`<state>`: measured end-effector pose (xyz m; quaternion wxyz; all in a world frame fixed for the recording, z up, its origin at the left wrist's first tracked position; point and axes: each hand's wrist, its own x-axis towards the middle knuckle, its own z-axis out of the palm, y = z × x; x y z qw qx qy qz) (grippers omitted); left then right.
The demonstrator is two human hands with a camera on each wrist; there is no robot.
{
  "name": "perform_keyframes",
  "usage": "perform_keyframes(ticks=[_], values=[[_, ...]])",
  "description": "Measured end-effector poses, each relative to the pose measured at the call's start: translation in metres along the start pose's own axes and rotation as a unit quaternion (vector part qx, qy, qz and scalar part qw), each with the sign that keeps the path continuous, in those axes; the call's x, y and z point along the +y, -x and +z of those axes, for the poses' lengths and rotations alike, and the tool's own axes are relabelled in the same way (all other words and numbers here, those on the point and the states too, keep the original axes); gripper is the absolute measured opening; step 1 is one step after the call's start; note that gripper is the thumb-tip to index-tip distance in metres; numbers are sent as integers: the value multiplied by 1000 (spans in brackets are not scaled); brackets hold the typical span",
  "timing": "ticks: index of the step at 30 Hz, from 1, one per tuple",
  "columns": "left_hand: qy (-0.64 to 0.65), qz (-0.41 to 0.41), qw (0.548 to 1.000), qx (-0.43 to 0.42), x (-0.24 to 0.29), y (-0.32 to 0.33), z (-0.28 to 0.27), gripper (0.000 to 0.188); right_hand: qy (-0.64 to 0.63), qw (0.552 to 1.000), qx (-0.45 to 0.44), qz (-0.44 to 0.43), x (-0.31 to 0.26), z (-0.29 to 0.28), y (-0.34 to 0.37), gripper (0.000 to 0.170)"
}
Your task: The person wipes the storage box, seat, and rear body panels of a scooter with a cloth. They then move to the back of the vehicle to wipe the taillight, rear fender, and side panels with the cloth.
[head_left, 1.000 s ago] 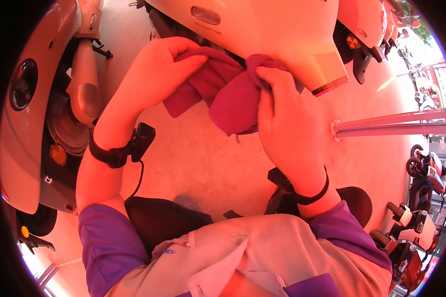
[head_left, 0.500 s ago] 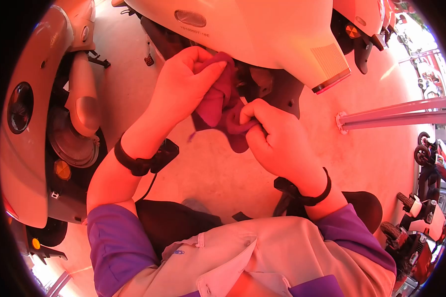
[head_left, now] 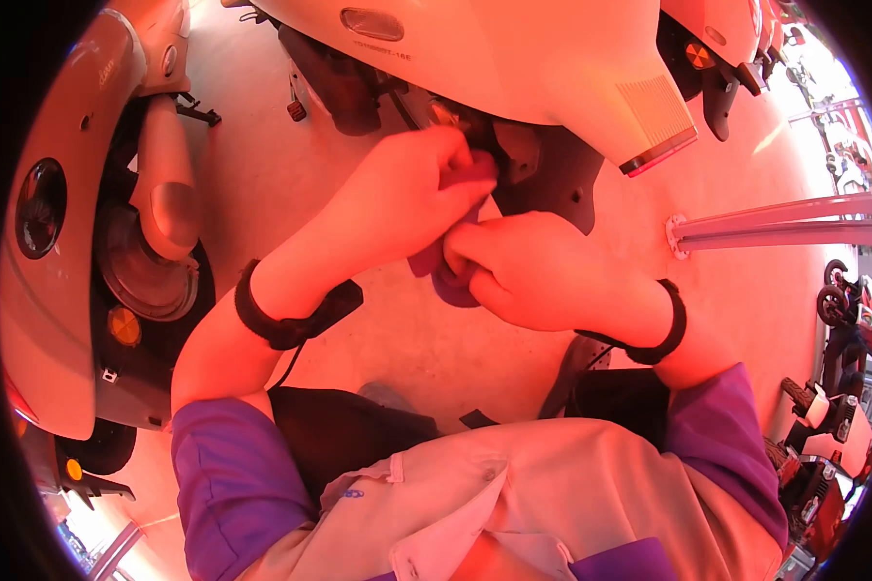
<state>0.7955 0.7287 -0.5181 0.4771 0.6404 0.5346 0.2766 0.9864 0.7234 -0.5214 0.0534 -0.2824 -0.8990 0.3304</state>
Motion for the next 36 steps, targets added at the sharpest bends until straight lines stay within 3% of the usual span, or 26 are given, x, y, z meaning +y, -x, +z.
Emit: perform_keyframes(ticks=[2, 3, 7, 9, 10, 11, 12, 14, 16, 17, 18, 19, 20, 21, 24, 27, 30, 33, 36], values=[[-108, 55, 988, -93, -6, 2, 4, 20, 43, 994, -100, -3, 7, -6, 19, 14], [-112, 32, 984, -137, 1, 5, 1, 23, 34, 993, -115, 7, 13, -13, 33, 14], [-53, 8, 986, -157, -10, 9, -7, 15, 11, 987, -145, 64, 40, -66, 79, 22], [-9, -9, 986, -164, -7, 11, -8, 13, 2, 988, -55, 144, 53, -96, 88, 25], [0, 5, 989, -147, -3, 12, -6, 14, -128, 976, 65, 161, 75, -99, 95, 20], [10, 18, 991, -130, -1, 14, -3, 15, -188, 949, 109, 229, 90, -113, 94, 17], [18, 30, 993, -112, 2, 16, 0, 16, -283, 919, 202, 185, 101, -114, 88, 16], [145, 57, 987, -27, 7, 16, 21, 17, -458, 802, 374, 86, 115, -95, 70, 18], [192, 64, 979, 34, 4, 15, 34, 18, -428, 803, 407, 85, 116, -69, 53, 25], [178, 62, 981, 52, 1, 14, 39, 18, -247, 882, 395, 70, 132, -57, 51, 33], [164, 61, 982, 69, -3, 13, 43, 18, -120, 913, 389, 13, 131, -48, 53, 37], [4, 132, 986, 101, -8, 14, 47, 17, 12, 926, 375, -42, 125, -39, 54, 41], [-154, 203, 958, 131, -13, 16, 50, 18, 146, 920, 352, -95, 124, -32, 55, 45], [-306, 269, 899, 159, -20, 17, 54, 19, 138, 920, 351, -104, 130, -26, 55, 46], [-435, 307, 846, 21, -49, 13, 61, 26, 129, 928, 321, -138, 147, -9, 54, 46], [-444, 317, 837, -43, -65, 10, 75, 24, 155, 952, 217, -148, 149, -1, 69, 49], [-439, 300, 843, -84, -60, 12, 80, 22, 135, 962, 205, -123, 142, 1, 70, 49], [-407, 323, 854, -19, -42, 8, 75, 28, 105, 956, 256, -96, 131, -25, 69, 49], [-376, 370, 842, 112, -20, 6, 71, 38, 139, 900, 384, -153, 118, -54, 53, 51]])
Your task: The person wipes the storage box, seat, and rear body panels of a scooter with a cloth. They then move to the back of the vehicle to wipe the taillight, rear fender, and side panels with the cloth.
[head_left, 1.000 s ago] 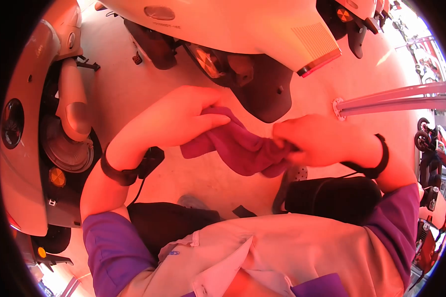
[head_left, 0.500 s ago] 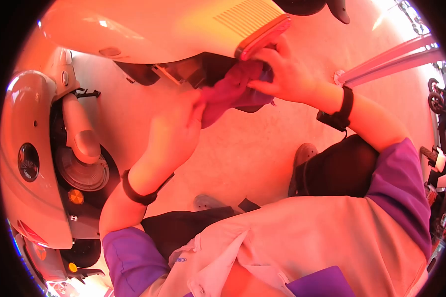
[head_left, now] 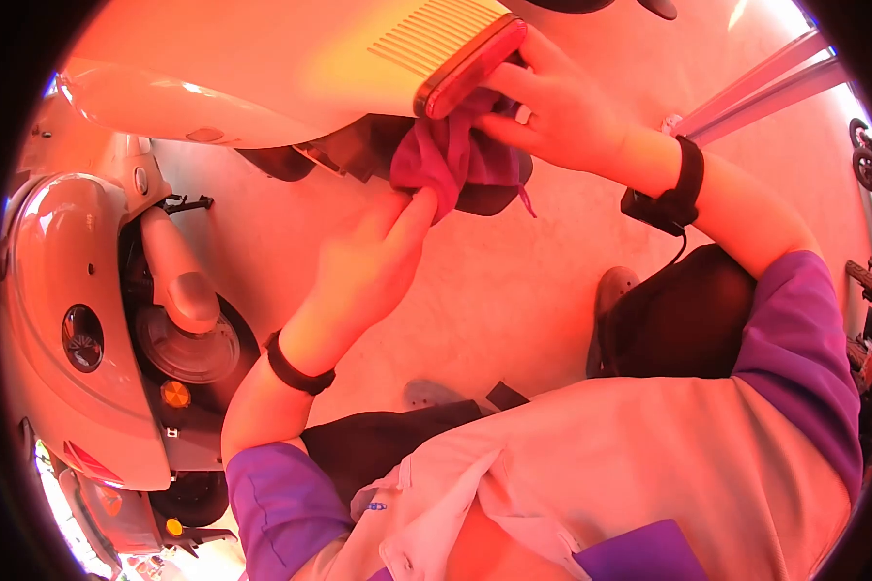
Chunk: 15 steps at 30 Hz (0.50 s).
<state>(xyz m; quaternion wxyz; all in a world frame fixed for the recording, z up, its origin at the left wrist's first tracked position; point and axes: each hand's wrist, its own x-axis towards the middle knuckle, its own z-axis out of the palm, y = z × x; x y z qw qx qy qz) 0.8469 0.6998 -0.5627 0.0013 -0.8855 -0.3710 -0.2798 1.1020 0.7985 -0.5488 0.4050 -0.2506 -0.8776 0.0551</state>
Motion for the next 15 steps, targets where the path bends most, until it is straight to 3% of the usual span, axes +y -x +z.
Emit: perform_keyframes(ticks=[1, 4, 5, 9, 12, 13, 15], values=[[-17, 6, 1000, -7, 0, -2, 1, 40, -7, 997, -14, 69, -12, 3, 4, 49], [-67, 18, 996, -57, 0, -4, 3, 44, -71, 997, 3, 9, -11, 30, 23, 45], [-80, 16, 992, -95, 5, -1, 5, 44, -46, 997, -64, 9, -18, 27, 34, 33], [-71, 45, 986, -146, 9, 13, 22, 42, 36, 982, -176, -67, -15, 27, 37, 28], [-77, 11, 991, -107, 9, 8, 17, 45, 31, 996, -86, -9, -3, 12, 17, 35], [-80, -8, 993, -87, 9, 4, 14, 46, 13, 999, -18, 32, -1, 11, 10, 39], [-59, -18, 997, -45, 7, -5, 11, 51, 13, 996, -77, 44, -11, 11, 16, 39]])
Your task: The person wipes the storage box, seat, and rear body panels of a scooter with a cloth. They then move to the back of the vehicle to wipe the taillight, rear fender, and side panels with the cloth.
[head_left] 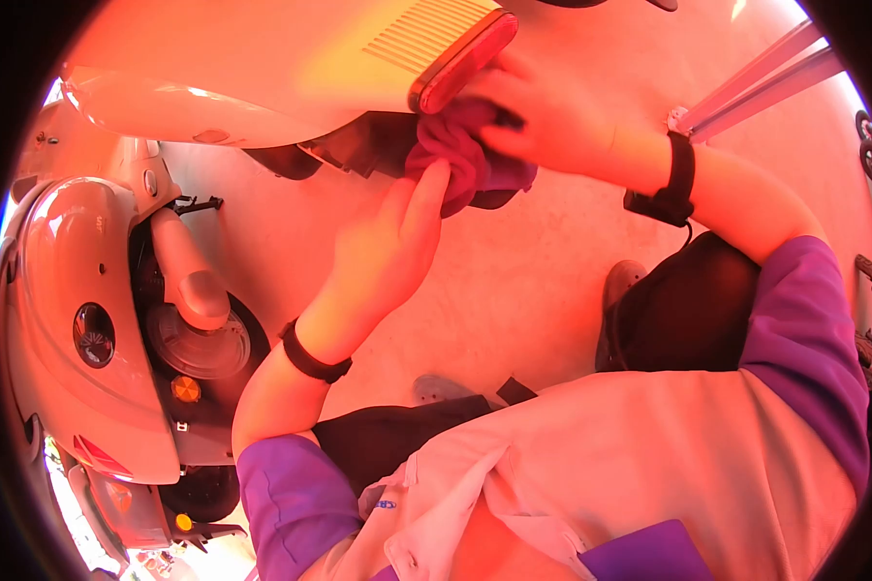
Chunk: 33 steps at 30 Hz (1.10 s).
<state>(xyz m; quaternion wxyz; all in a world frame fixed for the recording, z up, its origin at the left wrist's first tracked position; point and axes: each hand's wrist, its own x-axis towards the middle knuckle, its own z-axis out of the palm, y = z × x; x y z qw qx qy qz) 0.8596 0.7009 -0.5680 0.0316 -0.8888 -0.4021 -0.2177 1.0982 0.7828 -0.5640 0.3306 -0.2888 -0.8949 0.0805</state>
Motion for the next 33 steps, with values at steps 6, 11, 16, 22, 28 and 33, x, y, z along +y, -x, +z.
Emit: perform_keyframes(ticks=[6, 11, 16, 22, 28, 33], values=[[-17, 12, 997, -70, -4, 7, 21, 63, 50, 986, -117, -108, 2, 19, 21, 39], [-26, 24, 998, -51, -4, -5, 13, 64, -55, 994, 4, 98, 6, -3, -4, 38], [-58, 54, 993, -83, -1, -13, 13, 55, -77, 994, -50, 63, 3, 11, 17, 42], [-11, 45, 995, -87, -6, 2, 31, 47, -36, 997, -70, 7, 7, 4, 9, 39], [-21, -18, 1000, -5, -2, -24, 7, 44, -166, 981, 81, 55, 24, 14, -7, 38], [-24, 36, 986, -159, 17, 3, 43, 44, -74, 992, -102, 10, 4, 12, 21, 36]])
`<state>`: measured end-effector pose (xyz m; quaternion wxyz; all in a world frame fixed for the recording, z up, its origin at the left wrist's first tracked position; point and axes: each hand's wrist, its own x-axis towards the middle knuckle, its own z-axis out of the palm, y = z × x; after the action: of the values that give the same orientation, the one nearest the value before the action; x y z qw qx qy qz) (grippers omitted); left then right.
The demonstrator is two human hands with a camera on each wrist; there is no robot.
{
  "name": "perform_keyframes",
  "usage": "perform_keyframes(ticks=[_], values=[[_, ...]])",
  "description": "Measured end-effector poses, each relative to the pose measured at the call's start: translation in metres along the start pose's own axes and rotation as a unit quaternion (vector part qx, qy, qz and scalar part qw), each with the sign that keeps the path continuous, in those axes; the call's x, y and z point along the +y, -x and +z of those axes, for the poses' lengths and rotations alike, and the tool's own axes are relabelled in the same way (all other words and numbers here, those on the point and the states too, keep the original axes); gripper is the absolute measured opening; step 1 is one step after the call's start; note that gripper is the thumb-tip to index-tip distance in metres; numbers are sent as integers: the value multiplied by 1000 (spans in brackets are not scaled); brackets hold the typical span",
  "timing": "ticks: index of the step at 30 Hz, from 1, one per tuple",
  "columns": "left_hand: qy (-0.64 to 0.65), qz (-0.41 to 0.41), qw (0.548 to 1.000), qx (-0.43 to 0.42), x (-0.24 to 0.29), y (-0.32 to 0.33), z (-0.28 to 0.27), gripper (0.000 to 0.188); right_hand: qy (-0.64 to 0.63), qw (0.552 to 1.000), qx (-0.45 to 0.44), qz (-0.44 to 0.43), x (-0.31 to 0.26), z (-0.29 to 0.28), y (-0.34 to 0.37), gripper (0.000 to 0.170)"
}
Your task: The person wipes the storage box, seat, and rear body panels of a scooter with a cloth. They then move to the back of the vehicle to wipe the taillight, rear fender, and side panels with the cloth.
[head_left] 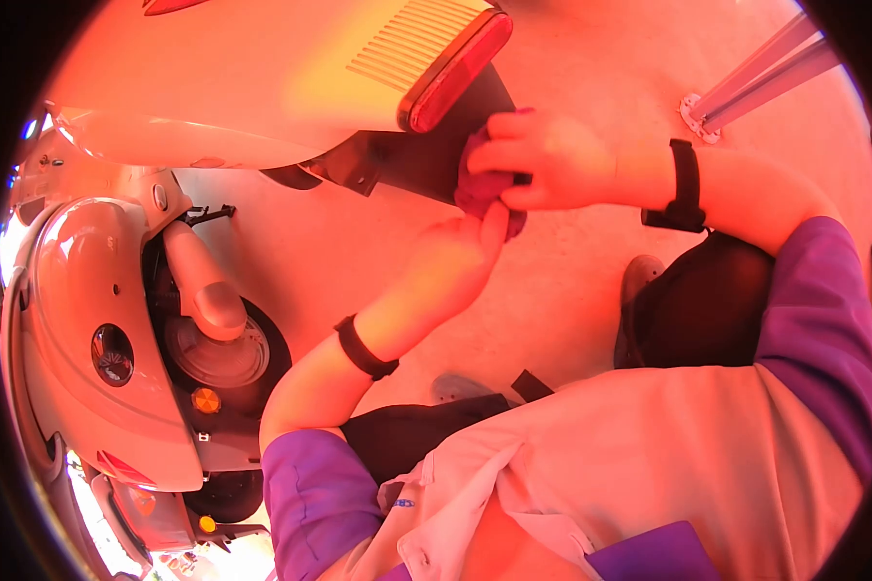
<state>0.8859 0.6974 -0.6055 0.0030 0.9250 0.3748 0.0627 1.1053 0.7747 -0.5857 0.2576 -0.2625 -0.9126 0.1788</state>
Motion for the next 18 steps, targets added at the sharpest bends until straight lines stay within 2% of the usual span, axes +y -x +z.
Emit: perform_keyframes(ticks=[2, 3, 8, 9, 12, 13, 16, 17, 18], values=[[24, 14, 999, -29, 7, 4, 4, 43, 37, 998, -34, -31, 0, 8, 4, 34], [26, 9, 1000, 2, 4, 3, 4, 43, 42, 998, -34, -32, 1, 4, 1, 32], [37, -42, 982, 178, -18, -17, -34, 45, -37, 986, 158, 34, 10, -26, -23, 34], [67, -70, 981, 167, -17, -20, -42, 45, -55, 978, 194, 45, 11, -29, -27, 35], [45, -93, 993, 50, -4, -22, -30, 37, -43, 990, 126, 48, 17, -6, -7, 36], [75, -58, 995, 17, -1, -20, -18, 30, -48, 995, 68, 52, 9, -7, -1, 36], [78, -37, 996, -31, 13, -9, -6, 30, 10, 999, -33, 14, 3, 3, 6, 35], [106, -41, 992, -60, 9, -8, -3, 33, 20, 999, -37, 13, 4, 3, 7, 35], [101, -40, 994, -21, 4, -8, -4, 35, 33, 999, -11, -5, 5, -2, 5, 36]])
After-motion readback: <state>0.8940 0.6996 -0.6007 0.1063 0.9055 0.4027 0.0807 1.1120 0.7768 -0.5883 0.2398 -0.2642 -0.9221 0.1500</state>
